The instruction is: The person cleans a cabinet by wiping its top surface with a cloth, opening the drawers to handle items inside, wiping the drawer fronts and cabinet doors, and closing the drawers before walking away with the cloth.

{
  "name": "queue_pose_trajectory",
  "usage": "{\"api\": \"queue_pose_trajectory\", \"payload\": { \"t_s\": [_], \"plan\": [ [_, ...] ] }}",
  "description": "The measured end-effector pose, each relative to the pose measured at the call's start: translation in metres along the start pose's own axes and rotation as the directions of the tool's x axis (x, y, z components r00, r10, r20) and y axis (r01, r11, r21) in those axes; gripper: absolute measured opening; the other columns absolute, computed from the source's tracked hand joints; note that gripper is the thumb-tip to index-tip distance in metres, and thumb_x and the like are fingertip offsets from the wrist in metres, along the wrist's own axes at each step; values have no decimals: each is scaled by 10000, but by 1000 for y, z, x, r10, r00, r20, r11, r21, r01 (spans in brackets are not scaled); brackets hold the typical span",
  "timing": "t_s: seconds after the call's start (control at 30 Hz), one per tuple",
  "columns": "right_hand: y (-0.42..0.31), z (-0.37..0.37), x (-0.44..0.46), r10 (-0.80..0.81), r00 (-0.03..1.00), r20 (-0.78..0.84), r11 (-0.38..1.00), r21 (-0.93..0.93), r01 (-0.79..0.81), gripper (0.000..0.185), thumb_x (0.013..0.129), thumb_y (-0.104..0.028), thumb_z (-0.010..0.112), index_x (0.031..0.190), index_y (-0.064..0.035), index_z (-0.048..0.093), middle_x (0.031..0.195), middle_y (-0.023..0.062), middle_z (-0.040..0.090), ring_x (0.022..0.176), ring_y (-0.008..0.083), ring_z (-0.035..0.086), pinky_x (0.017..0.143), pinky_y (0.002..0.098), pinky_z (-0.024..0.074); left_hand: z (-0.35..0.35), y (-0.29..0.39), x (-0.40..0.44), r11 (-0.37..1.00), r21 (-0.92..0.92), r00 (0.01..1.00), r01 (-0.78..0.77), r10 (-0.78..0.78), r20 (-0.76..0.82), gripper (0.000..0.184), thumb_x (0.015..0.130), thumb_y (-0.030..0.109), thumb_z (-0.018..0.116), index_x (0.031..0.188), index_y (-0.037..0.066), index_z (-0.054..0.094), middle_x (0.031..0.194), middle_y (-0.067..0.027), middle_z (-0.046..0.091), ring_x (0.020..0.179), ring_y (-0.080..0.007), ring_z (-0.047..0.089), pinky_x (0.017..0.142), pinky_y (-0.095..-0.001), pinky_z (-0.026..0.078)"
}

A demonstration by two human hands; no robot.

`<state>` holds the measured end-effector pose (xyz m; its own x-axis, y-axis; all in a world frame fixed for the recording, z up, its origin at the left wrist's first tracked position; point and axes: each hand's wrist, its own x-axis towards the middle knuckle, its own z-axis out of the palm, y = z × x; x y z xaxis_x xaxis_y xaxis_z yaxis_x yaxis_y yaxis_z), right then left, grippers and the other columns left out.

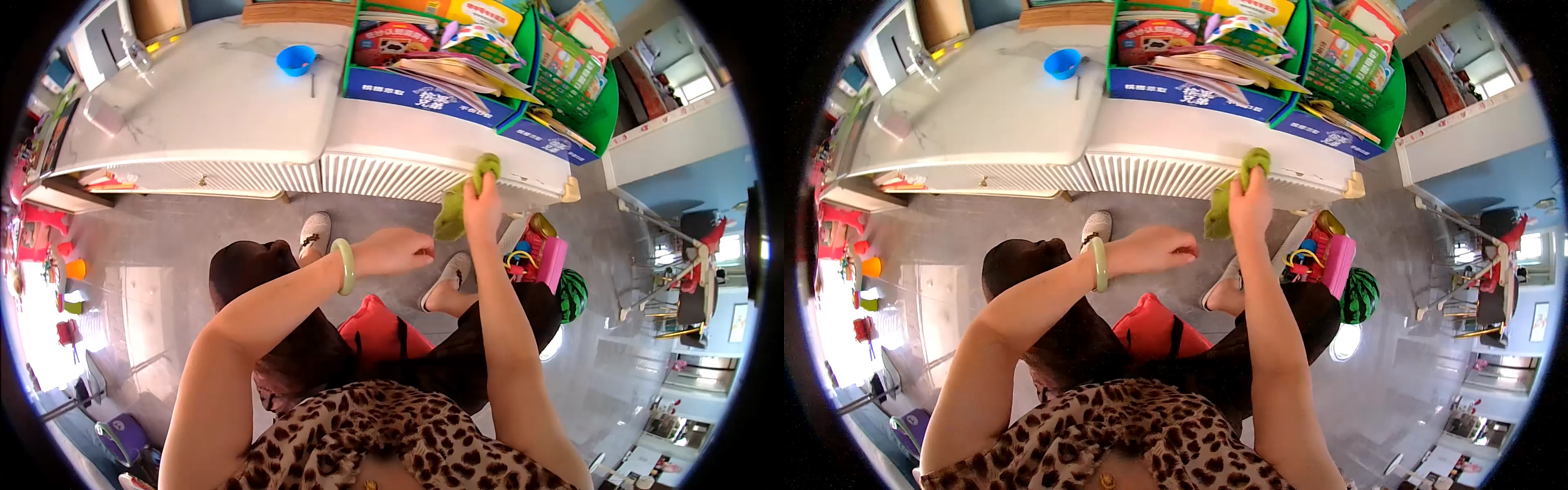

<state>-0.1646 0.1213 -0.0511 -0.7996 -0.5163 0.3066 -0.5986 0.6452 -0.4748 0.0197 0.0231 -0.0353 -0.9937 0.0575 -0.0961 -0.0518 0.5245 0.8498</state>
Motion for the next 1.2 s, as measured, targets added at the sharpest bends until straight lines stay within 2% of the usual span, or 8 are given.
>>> {"api": "queue_pose_trajectory", "payload": {
  "t_s": [0.13, 0.17, 0.27, 0.37, 0.5, 0.6, 0.93, 1.2],
  "plan": [
    [-61, 24, -18, -185, 977, 104, 982, -22, 189, 312, 822, -232, 571, 1066, -55, 492, 884, 168, 597, 737, 340, 614, 614, 455, 499, -1, 0, -18, 979, 187, 967, -87, 38, 251, 251, 857, 266, 514, 962, 54, 598, 915, -136, 637, 852, -317, 601, 740, -403, 465],
    [-83, 26, -25, -178, 970, 164, 984, 23, 177, 303, 836, -253, 566, 1053, -56, 488, 891, 205, 596, 781, 390, 595, 653, 475, 480, 2, -2, -24, 965, 232, 944, -121, 39, 328, 252, 855, 264, 514, 957, 48, 595, 920, -139, 635, 856, -321, 599, 744, -407, 463],
    [-135, 44, -40, -280, 917, 283, 960, 94, 264, 294, 831, -260, 568, 1037, -71, 478, 950, 153, 595, 782, 362, 604, 651, 456, 490, 17, -21, -43, 957, 208, 915, -200, 107, 388, 260, 852, 254, 515, 970, 33, 585, 920, -154, 628, 856, -336, 593, 755, -414, 460],
    [-167, 54, -55, -406, 877, 255, 913, 159, 376, 258, 807, -234, 583, 1006, -88, 506, 940, 123, 598, 759, 332, 615, 614, 433, 500, 34, -55, -50, 964, 222, 912, -144, 42, 407, 261, 833, 285, 531, 932, 60, 617, 904, -151, 642, 872, -341, 599, 764, -439, 456],
    [-157, 54, -53, -455, 851, 262, 890, 102, 445, 215, 795, -222, 587, 959, -94, 530, 911, 108, 598, 748, 323, 614, 606, 436, 498, 3, -37, -69, 957, 280, 922, 73, -172, 348, 264, 837, 298, 535, 959, 76, 610, 926, -139, 642, 888, -336, 601, 776, -438, 456],
    [-133, 44, -45, -474, 815, 334, 867, 15, 498, 205, 794, -225, 581, 949, -98, 535, 905, 103, 593, 742, 319, 612, 607, 443, 493, 4, -49, -75, 962, 273, 948, 28, -112, 298, 274, 850, 289, 534, 984, 58, 595, 890, -150, 639, 854, -348, 597, 755, -441, 451],
    [-56, -5, -45, -157, 954, 254, 957, -200, 211, 268, 838, -265, 546, 1041, -93, 514, 967, 112, 597, 809, 313, 614, 656, 430, 498, -9, -27, -61, 955, 293, 969, 46, -114, 219, 286, 866, 286, 500, 989, 47, 598, 878, -168, 637, 821, -358, 599, 722, -443, 454],
    [-131, 17, -38, -445, 840, 309, 881, -19, 474, 232, 807, -236, 564, 982, -91, 515, 893, 124, 612, 744, 329, 615, 610, 437, 493, -11, -9, -60, 938, 335, 985, -86, 29, 170, 242, 839, 251, 568, 968, 49, 601, 856, -157, 638, 823, -354, 604, 727, -438, 467]
  ]
}}
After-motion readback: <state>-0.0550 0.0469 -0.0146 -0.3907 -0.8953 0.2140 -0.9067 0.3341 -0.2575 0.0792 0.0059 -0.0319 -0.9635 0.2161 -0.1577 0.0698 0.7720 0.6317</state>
